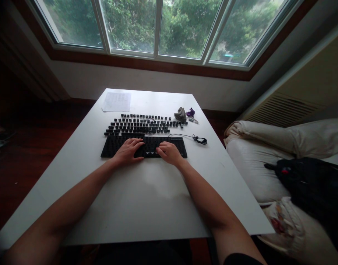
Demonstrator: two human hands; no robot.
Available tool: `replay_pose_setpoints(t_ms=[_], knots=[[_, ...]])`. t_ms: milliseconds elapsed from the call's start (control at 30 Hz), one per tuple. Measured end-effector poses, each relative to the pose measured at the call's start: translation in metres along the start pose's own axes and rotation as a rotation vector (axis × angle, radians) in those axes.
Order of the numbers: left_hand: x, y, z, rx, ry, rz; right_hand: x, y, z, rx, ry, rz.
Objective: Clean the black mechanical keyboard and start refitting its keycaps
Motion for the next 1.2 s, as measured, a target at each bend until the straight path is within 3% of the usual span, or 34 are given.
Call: replay_pose_setpoints(t_ms=[300,733,900,1200], knots=[[0.0,0.0,0.0,0.005,-0.001,-0.003,0.002,0.002,-0.008,0.092,-0.051,-0.076],[0.001,0.001,0.0,0.007,0.011,-0.005,-0.005,0.005,-0.004,0.1,-0.079,-0.08],[0.001,0.003,0.0,-0.006,-0.004,-0.005,-0.028,0.004,-0.002,0.116,-0.115,-0.135],[-0.001,0.007,-0.002,-0.003,-0.005,0.004,-0.097,-0.043,-0.024,0.215,-0.126,0.028]])
Point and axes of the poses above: each hand's wrist, its own x-axis away from the middle knuckle, its own y-axis out of the back of the hand, z = x × y, the point moved 4 cm from there along -x, towards the middle knuckle, and after that the axes turned 10 degrees about -z, right-handed, at the moved point
